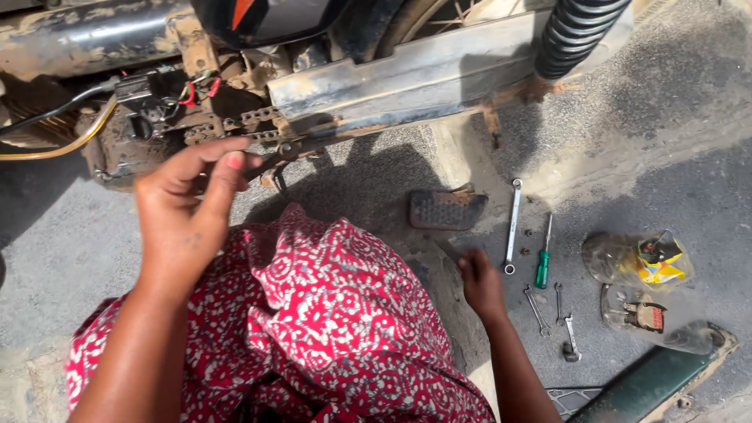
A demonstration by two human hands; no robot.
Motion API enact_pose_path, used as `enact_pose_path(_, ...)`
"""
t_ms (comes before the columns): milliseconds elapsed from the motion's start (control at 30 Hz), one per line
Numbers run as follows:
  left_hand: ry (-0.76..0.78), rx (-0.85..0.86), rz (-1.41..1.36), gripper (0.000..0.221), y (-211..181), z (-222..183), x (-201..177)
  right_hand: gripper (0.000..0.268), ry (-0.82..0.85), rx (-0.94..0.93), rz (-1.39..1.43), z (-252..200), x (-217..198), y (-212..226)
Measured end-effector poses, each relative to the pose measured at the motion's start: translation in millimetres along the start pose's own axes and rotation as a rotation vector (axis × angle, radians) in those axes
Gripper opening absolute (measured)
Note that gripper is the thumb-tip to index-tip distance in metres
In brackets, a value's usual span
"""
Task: The person sits on the ground beside a moped and removes its plastic floorboard panel by hand, setting it aside. They then unscrew bolts from the exposed frame and battery area by hand and with small wrenches, working on the chain and wiring near the rear wheel.
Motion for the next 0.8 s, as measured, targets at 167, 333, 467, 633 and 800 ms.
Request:
enact_pose_path(167,0.013,0.159,0.136,0.015,-3,-2,9,0.029,0.025,-0.551,0.139,26,-5,267)
enact_pose_path(333,-0.008,0.218,0.174,0.016,-6,-1,2,0.021,-0.063,-0.951,-0.237,48,1,382)
enact_pose_path(467,-0.016,0.318,0.285,0.014,-24,-2,-8,0.019,-0.048,-1.233,-0.608,54,20,419)
enact_pose_path(633,0.000,0.348,0.285,0.016,-27,-4,-21,0.021,-0.057,-1.399,-0.761,53,28,432)
enact_pose_path(800,0.000,0.374,0.305,0.016,-30,-5,-31,0.012,-0.053,-1.453,-0.825,55,29,444)
Point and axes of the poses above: each hand's wrist, its own z-axis towards the middle knuckle, its own x-axis out of the palm, y = z × x, the point moved 9 cm from there along z, towards the middle knuckle, and after that the axes turned 11 degrees about z, right-handed, at the moved point
